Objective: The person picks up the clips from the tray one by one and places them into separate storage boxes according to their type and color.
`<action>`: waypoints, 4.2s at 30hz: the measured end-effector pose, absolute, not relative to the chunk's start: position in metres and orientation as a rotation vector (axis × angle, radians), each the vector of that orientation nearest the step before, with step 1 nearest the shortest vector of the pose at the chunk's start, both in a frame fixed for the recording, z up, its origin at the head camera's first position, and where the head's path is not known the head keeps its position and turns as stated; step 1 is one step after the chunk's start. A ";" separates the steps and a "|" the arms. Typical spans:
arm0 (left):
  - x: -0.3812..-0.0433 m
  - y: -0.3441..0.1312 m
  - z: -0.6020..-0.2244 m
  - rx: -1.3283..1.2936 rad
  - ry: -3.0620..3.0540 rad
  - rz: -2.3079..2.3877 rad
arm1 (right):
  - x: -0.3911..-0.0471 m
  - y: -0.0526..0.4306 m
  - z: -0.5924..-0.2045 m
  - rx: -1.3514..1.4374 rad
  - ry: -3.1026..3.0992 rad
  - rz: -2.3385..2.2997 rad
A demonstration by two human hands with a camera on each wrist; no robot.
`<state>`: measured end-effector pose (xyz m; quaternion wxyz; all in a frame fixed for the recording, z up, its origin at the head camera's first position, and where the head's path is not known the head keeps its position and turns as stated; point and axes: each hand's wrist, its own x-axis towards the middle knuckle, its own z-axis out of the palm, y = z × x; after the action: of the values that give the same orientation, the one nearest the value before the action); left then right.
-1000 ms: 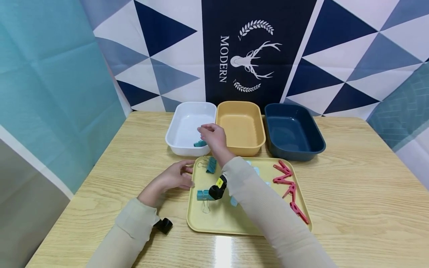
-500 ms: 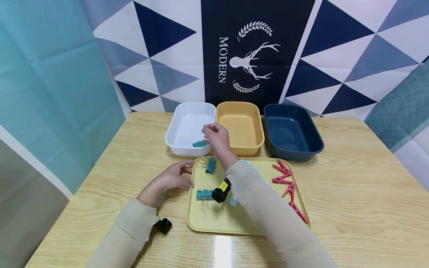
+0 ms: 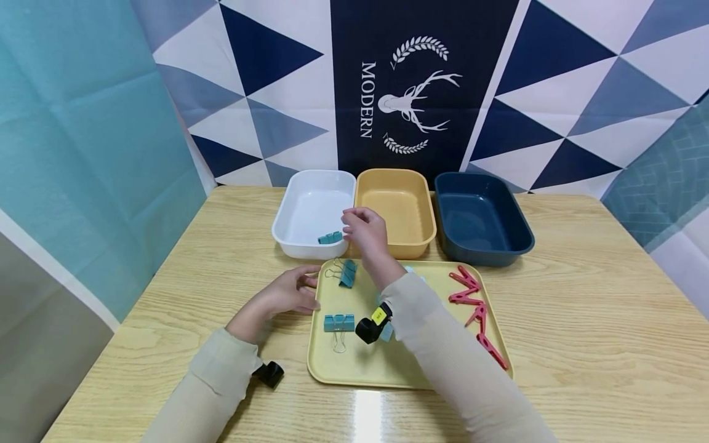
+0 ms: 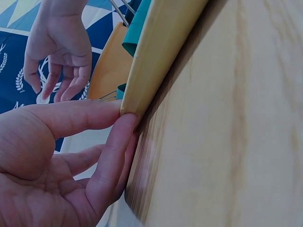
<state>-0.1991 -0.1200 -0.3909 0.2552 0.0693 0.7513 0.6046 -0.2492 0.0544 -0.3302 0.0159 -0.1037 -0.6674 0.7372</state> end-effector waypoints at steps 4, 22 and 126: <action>-0.199 -0.119 -0.391 0.186 2.048 1.638 | -0.247 0.058 -0.332 -0.348 -2.055 2.313; -0.199 -0.117 -0.390 0.157 2.074 1.598 | -0.230 0.069 -0.342 -0.338 -1.987 2.370; -0.197 -0.118 -0.389 0.214 2.073 1.596 | -0.214 0.063 -0.375 -0.260 -2.477 2.209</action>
<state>-0.1975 -0.1184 -0.3886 0.2555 0.0789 0.7634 0.5880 -0.2142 0.0632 -0.3746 -0.0937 -0.0776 -0.7408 0.6607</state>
